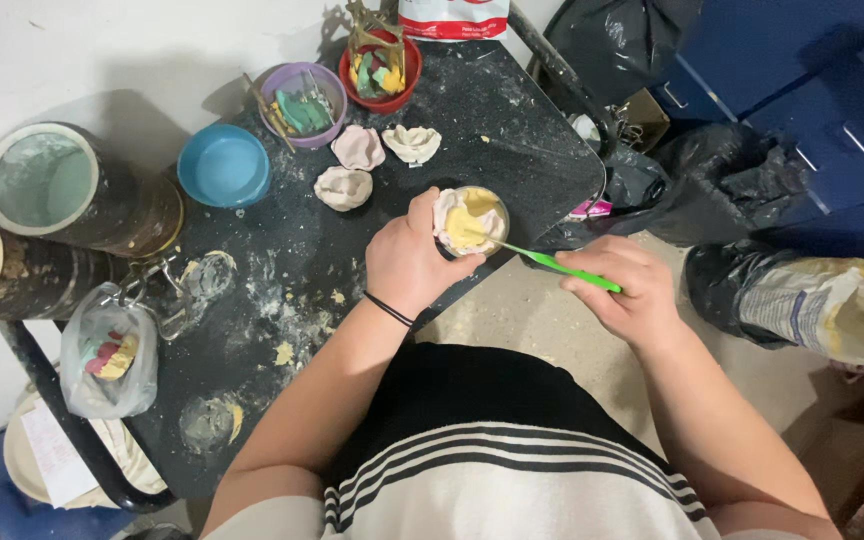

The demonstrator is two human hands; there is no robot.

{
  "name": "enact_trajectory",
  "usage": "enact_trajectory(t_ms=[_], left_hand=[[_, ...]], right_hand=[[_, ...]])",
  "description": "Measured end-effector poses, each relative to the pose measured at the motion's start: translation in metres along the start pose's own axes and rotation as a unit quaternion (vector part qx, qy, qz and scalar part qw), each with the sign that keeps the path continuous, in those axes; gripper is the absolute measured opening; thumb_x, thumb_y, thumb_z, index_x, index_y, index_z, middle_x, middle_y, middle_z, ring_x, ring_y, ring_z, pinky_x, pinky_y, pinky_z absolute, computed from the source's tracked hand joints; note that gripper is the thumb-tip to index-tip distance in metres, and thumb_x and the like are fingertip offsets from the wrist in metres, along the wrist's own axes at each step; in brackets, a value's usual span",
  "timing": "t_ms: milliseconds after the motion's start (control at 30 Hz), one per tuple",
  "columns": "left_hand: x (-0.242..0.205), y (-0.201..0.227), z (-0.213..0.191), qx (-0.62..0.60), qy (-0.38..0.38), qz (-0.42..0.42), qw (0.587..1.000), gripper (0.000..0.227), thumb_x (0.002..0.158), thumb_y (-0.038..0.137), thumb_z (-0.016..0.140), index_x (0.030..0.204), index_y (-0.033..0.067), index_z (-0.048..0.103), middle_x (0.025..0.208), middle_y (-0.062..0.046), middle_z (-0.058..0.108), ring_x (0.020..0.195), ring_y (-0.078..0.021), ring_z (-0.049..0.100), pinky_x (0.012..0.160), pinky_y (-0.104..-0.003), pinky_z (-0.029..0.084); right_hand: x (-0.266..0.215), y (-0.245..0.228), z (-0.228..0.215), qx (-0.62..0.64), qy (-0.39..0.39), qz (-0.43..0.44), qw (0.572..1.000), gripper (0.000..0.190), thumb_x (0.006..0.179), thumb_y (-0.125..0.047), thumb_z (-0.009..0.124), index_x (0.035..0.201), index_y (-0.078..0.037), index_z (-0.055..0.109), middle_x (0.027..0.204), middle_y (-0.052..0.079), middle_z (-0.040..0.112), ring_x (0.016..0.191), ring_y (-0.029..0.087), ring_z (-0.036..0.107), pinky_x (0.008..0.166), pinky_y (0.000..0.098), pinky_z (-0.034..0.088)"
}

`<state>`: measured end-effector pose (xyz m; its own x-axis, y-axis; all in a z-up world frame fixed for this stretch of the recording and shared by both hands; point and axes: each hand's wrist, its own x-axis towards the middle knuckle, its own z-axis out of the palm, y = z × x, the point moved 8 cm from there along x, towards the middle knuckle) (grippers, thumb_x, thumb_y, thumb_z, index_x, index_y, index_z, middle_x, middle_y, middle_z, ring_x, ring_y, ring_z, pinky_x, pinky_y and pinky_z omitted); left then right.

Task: The person mixes a yellow paste in a small container using a green spatula, then scoops the paste into several small molds placed on a cluttered work table. The person repeats the scooping and filling action for multiple molds.

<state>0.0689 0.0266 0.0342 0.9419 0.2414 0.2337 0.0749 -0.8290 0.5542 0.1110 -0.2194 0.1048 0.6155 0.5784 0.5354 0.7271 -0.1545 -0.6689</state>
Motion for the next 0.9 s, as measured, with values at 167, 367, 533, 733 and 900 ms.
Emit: enact_trajectory(t_ms=[167,367,533,733,900], left_hand=[[0.001,0.001,0.002,0.047,0.029,0.028,0.998,0.099,0.064,0.061,0.088,0.138,0.0051,0.053,0.083,-0.013,0.073,0.083,-0.0318,0.077,0.077,-0.042,0.06],[0.001,0.008,-0.002,0.045,0.044,0.061,0.996,0.094,0.066,0.056,0.09,0.136,0.0033,0.055,0.085,-0.013,0.074,0.082,-0.0293,0.077,0.077,-0.039,0.06],[0.0,0.014,-0.006,0.03,0.079,0.073,0.994,0.097,0.063,0.055,0.09,0.137,0.0037,0.055,0.083,-0.011,0.074,0.081,-0.0286,0.077,0.078,-0.04,0.06],[-0.001,0.01,-0.006,-0.006,0.076,0.05,0.996,0.1,0.061,0.063,0.089,0.135,0.0048,0.054,0.08,-0.012,0.073,0.079,-0.0305,0.077,0.077,-0.041,0.06],[-0.001,0.009,-0.007,-0.013,0.06,0.027,0.998,0.1,0.06,0.063,0.088,0.134,0.0057,0.053,0.078,-0.012,0.073,0.078,-0.0322,0.077,0.076,-0.043,0.061]], right_hand=[[0.007,-0.007,-0.007,-0.005,0.005,0.009,1.0,0.017,0.093,-0.015,0.077,0.107,-0.005,0.081,0.078,0.014,0.071,0.069,0.033,0.069,0.067,0.0441,0.055],[-0.002,0.006,-0.016,-0.007,0.054,0.077,0.996,0.015,0.092,-0.015,0.081,0.106,-0.008,0.082,0.079,0.011,0.071,0.068,0.025,0.066,0.07,0.0389,0.054],[-0.022,0.035,-0.001,0.05,0.115,0.102,0.987,0.02,0.091,-0.012,0.081,0.109,-0.004,0.082,0.082,0.012,0.071,0.073,0.023,0.067,0.073,0.0383,0.053],[-0.029,0.025,0.008,0.066,0.108,0.1,0.987,0.016,0.091,-0.014,0.08,0.103,-0.005,0.082,0.081,0.012,0.074,0.068,0.023,0.067,0.068,0.0391,0.054],[-0.024,0.014,0.001,0.05,0.123,0.083,0.988,0.018,0.092,-0.013,0.079,0.106,-0.002,0.081,0.079,0.012,0.071,0.066,0.018,0.064,0.065,0.0352,0.051]])
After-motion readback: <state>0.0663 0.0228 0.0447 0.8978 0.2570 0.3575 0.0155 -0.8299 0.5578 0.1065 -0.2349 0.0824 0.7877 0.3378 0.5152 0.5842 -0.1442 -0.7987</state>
